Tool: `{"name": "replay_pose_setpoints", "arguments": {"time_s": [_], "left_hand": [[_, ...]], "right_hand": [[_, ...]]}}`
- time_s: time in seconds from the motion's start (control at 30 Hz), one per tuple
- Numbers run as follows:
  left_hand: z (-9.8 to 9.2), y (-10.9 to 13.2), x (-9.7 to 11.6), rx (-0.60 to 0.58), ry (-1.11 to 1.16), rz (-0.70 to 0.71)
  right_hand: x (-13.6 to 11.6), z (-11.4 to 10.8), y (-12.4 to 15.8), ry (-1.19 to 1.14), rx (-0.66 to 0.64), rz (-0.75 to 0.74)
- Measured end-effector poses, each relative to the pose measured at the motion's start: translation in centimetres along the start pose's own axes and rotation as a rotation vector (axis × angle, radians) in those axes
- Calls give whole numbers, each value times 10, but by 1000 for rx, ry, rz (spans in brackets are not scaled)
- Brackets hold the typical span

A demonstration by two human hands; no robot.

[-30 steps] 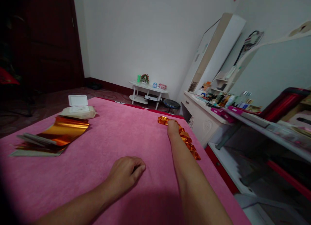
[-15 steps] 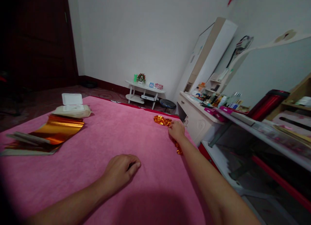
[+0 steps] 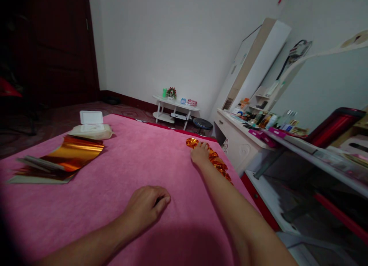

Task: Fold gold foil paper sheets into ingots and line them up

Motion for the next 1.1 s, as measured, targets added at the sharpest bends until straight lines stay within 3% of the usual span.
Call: {"name": "replay_pose_setpoints", "arguments": {"time_s": [0.07,0.23,0.47,0.83,1.1], "left_hand": [[0,0,1,5,11,4],[-1,1,0,19,22,2],[1,0,-1,27,29,16],[0,0,-1,17,-3,16],[-2,0,0,17,-25,17]], "right_hand": [[-16,7,14,-45,5,43],[-43,26,31,-134,-40,-30],[-31,42,9,-192,-128,56],[-15,47,0,-163,-137,81],[-19,46,20,-142,-173,81]]}}
Point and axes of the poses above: each hand's wrist, its own y-axis away from the middle knuckle, its own z-axis out of the palm, x = y × z, the point moved 7 cm from there along -y, towards the middle knuckle, and after that the axes turned 9 degrees about z, right-handed, at the moved point
